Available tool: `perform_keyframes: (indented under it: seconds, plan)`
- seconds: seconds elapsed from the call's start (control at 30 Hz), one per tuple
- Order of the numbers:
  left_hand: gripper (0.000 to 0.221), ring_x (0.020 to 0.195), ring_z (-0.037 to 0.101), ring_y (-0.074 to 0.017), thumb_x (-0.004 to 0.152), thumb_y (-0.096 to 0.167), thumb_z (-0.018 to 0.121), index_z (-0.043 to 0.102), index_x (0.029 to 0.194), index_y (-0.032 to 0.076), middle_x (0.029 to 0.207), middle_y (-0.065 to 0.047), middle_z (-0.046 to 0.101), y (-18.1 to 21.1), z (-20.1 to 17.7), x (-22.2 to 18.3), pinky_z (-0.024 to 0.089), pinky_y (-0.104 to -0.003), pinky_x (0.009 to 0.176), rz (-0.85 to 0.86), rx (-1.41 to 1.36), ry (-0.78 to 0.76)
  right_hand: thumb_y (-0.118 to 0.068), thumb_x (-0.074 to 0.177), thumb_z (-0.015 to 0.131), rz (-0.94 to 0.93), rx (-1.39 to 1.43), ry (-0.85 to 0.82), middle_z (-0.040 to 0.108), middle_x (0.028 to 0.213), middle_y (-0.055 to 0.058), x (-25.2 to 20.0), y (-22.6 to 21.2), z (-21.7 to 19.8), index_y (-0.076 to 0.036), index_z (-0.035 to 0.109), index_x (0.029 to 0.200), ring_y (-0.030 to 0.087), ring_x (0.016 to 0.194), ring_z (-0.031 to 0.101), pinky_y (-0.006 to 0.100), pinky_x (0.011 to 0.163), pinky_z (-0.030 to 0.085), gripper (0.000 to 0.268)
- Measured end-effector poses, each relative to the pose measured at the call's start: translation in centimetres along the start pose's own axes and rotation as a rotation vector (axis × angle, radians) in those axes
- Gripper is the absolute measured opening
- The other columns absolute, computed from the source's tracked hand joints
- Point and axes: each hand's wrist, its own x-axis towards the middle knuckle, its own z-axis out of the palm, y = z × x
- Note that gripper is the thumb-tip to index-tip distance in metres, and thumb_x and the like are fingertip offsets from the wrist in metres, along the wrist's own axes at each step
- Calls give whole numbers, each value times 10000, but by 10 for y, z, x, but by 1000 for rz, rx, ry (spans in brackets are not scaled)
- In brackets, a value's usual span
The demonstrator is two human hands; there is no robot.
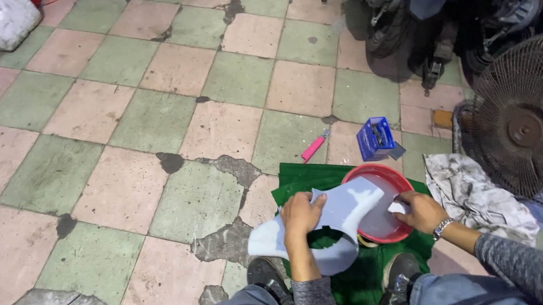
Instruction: The person sands a plastic part by hand using a small piece of sandpaper, repeatedly dipping the sandpaper into a bucket of water and wiping the surface of the part.
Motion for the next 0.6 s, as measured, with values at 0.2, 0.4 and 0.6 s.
perform_keyframes:
  seconds: [0.2,0.4,0.6]
  plan:
    - [582,1220,634,-417,930,562,580,726,1216,76,1148,-246,720,-3,-8,-8,479,-531,1027,-29,-62,16,-406,747,856,264,317,155,815,1110,109,4,-51,-6,-157,776,1158,284,1117,742,435,968,578,487]
    - [599,1242,622,-404,955,561,560,708,1250,61,1184,-237,711,8,-13,-17,461,-513,1058,-59,-120,7,-305,770,942,418,816,480,781,1050,156,-14,-81,-11,-90,776,1089,274,1024,733,383,915,536,418]
    - [559,1213,628,-456,951,494,604,683,1243,25,1135,-287,699,24,-9,-25,477,-547,1023,-55,-169,-30,-201,846,904,390,1051,662,733,1024,235,-21,-95,-9,-40,749,1073,248,938,711,353,851,533,319]
